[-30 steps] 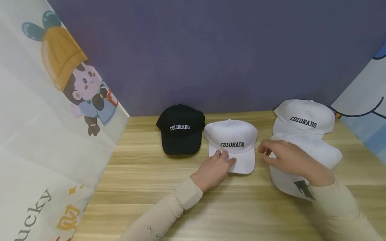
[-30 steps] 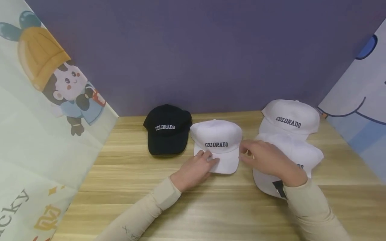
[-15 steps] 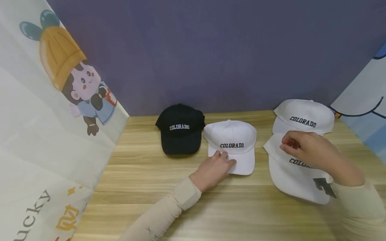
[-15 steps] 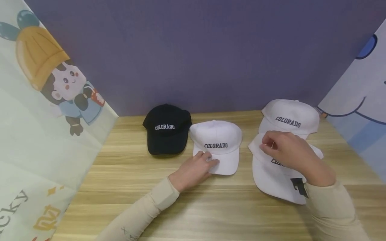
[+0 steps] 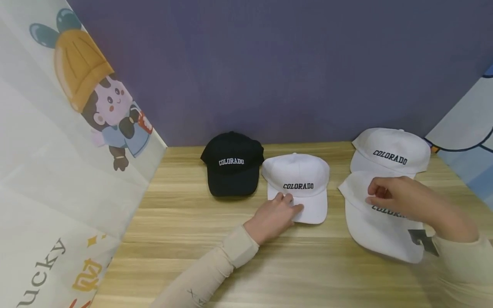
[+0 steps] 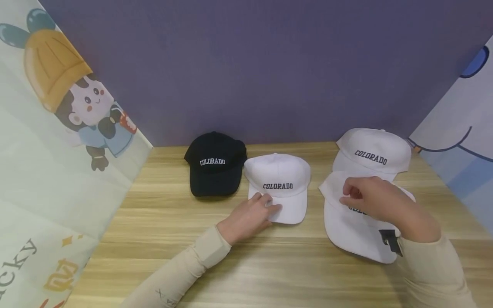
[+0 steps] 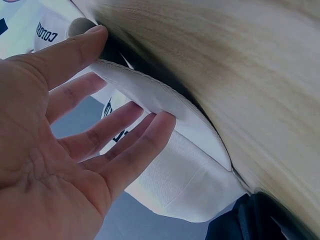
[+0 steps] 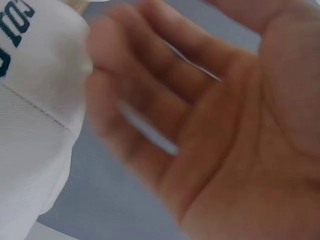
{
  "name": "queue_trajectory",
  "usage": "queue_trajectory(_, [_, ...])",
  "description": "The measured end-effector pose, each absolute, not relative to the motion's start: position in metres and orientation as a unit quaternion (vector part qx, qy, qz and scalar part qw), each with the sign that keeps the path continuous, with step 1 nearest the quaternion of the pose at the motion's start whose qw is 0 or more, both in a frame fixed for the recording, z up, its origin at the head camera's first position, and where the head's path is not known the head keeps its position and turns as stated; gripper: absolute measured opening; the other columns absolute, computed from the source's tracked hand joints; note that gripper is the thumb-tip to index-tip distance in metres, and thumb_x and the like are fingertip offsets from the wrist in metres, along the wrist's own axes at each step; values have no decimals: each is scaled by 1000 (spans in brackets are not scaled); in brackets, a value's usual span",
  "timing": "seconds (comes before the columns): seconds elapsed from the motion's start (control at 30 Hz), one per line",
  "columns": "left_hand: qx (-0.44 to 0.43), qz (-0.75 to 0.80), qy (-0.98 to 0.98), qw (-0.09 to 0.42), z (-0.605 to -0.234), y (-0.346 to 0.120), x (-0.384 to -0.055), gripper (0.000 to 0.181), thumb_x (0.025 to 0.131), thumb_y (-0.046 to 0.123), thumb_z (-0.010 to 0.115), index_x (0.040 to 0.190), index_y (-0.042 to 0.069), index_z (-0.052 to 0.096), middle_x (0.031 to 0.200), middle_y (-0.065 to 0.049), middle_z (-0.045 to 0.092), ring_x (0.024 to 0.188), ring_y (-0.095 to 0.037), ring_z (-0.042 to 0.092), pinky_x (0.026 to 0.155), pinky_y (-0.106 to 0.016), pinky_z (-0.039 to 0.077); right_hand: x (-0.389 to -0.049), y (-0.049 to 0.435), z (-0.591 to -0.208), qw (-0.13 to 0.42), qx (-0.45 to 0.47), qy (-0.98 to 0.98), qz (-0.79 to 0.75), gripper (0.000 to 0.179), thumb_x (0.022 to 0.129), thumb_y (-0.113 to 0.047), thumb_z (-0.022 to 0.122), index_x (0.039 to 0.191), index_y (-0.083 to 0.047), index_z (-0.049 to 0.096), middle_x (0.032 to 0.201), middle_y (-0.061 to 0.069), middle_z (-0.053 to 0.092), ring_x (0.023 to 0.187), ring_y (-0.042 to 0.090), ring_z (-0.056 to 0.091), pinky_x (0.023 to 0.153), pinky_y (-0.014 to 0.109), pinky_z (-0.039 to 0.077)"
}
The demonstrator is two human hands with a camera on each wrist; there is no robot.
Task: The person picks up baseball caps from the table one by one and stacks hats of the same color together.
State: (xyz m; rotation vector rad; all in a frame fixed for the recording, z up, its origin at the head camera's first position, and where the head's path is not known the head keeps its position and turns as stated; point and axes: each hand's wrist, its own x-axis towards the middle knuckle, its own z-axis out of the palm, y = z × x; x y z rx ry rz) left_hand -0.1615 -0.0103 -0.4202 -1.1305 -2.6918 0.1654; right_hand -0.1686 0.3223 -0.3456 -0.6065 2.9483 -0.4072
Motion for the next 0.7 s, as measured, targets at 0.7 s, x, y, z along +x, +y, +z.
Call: queue_trajectory(0.7, [-380, 61, -918, 96, -420, -10, -162, 40, 91, 39, 76, 130, 31, 67, 117, -2, 65, 97, -18, 61, 57, -27, 55, -182, 352, -349, -29, -95, 988, -122, 25, 95, -22, 69, 106, 1, 66, 99, 21, 65, 81, 31, 61, 65, 43, 47])
